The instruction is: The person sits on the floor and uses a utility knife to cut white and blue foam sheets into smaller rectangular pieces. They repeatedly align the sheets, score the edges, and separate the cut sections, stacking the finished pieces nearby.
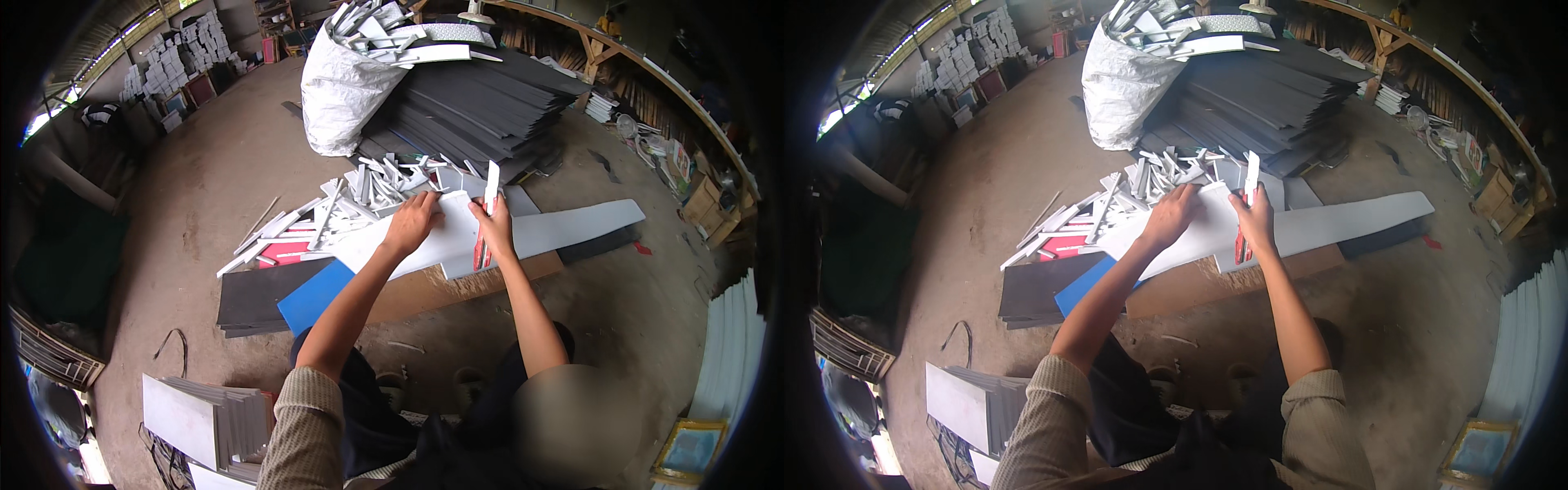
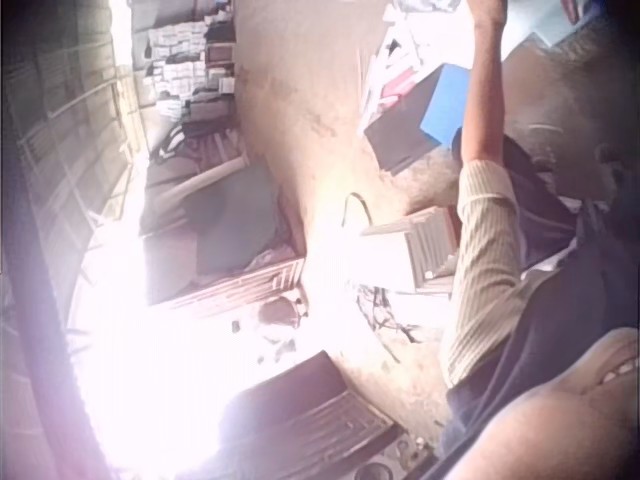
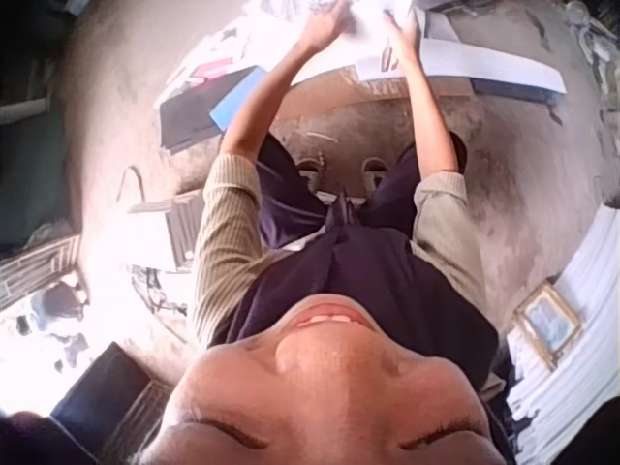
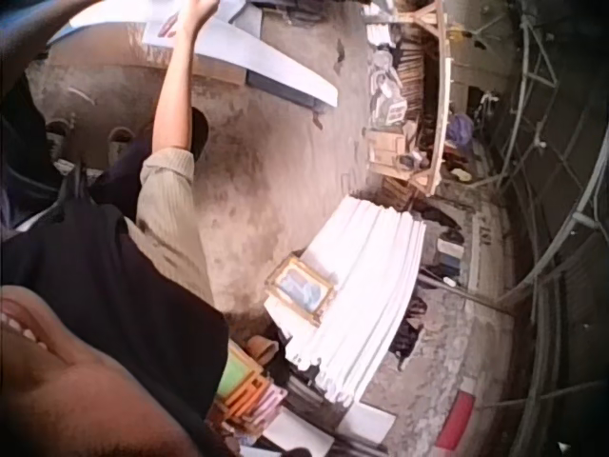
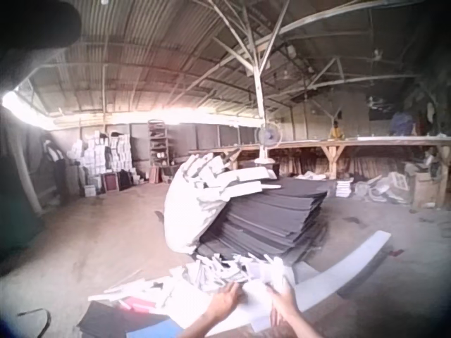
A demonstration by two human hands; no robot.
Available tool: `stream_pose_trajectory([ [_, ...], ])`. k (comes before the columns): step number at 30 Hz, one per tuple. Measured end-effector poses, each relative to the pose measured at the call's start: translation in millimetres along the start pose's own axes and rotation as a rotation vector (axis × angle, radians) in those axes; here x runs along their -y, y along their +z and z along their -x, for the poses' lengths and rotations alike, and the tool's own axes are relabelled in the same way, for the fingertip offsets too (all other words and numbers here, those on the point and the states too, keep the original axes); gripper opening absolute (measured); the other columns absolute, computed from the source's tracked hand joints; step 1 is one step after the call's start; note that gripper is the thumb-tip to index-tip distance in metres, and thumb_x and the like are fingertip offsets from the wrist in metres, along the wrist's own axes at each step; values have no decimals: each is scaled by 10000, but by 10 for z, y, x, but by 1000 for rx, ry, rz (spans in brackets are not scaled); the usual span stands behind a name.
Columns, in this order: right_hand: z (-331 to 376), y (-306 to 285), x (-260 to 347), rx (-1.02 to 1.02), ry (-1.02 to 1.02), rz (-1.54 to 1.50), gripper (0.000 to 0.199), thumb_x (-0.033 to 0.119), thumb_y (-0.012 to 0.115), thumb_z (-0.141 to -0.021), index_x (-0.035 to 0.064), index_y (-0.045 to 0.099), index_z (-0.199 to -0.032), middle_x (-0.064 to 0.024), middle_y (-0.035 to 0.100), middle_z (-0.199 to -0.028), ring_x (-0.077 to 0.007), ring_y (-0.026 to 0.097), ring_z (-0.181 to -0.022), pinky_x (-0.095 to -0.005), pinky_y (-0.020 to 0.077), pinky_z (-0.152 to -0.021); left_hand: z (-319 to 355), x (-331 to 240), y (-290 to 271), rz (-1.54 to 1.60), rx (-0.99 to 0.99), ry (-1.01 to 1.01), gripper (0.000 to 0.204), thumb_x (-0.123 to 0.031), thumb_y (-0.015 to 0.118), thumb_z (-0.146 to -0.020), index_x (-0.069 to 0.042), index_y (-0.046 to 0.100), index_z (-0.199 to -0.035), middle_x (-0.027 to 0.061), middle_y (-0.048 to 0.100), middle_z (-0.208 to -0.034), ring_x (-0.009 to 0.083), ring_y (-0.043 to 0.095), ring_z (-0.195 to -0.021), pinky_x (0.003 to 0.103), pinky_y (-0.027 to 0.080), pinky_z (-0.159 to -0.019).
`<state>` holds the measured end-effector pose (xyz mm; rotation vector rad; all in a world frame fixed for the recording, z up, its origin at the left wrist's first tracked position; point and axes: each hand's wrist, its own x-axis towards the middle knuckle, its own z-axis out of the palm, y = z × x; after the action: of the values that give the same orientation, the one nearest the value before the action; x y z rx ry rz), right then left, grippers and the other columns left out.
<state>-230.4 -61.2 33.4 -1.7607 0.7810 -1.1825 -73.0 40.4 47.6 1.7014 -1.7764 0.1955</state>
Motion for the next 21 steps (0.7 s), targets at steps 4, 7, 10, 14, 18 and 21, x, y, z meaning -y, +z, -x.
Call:
stream_pose_trajectory([
  [4, 154, -42, -579, 56, 247, 378, 569, 308, 480, -855, 3, 277, -1290, -258, 550, -1015, -368, 559, -931, -412, 450, -755, 396, 186, 239, -212, 74, 5, 334, -134, 535, -783, -87, 413, -1090, 121, 523, -990, 318, 527, -943, 403, 447, -764],
  [7, 471, 120, -697, 291, 440, 222, 583, 290, 439, -889, 12, 187, -1334, -108, 559, -695, -175, 555, -493, -305, 442, -412, 693, 403, 287, -270, 317, -91, 351, -142, 533, -790, -61, 408, -1108, 149, 500, -1079, 348, 517, -971, 418, 443, -793],
  [10, 663, 184, -1406, 281, -18, 446, 532, 278, 410, -896, 4, 220, -1310, -134, 543, -675, -203, 543, -478, -333, 440, -427, 779, 447, 498, -303, 320, -130, 381, -163, 522, -800, -72, 400, -1149, 143, 503, -1060, 317, 521, -971, 408, 448, -787],
  [14, 983, 606, -1074, 618, 304, 351, 429, 271, 435, -882, -32, 342, -1171, -237, 566, -795, -324, 583, -671, -419, 458, -612, 1165, 778, 621, -376, 402, -193, 379, -140, 510, -794, -68, 413, -1154, 136, 494, -1043, 297, 513, -962, 395, 455, -773],
  [18, 972, 626, -970, 673, 266, 502, 402, 276, 453, -870, -46, 388, -1101, -287, 567, -849, -408, 574, -770, -462, 445, -671, 1159, 779, 826, -381, 351, -140, 365, -154, 513, -796, -43, 424, -1133, 133, 496, -1030, 297, 522, -945, 399, 464, -760],
  [21, 986, 597, -1020, 588, 222, 565, 369, 274, 438, -874, -46, 425, -1057, -294, 569, -830, -428, 569, -771, -483, 444, -663, 1038, 642, 950, -252, 371, -149, 338, -176, 502, -811, -22, 434, -1105, 134, 516, -1011, 293, 552, -898, 400, 485, -705],
])
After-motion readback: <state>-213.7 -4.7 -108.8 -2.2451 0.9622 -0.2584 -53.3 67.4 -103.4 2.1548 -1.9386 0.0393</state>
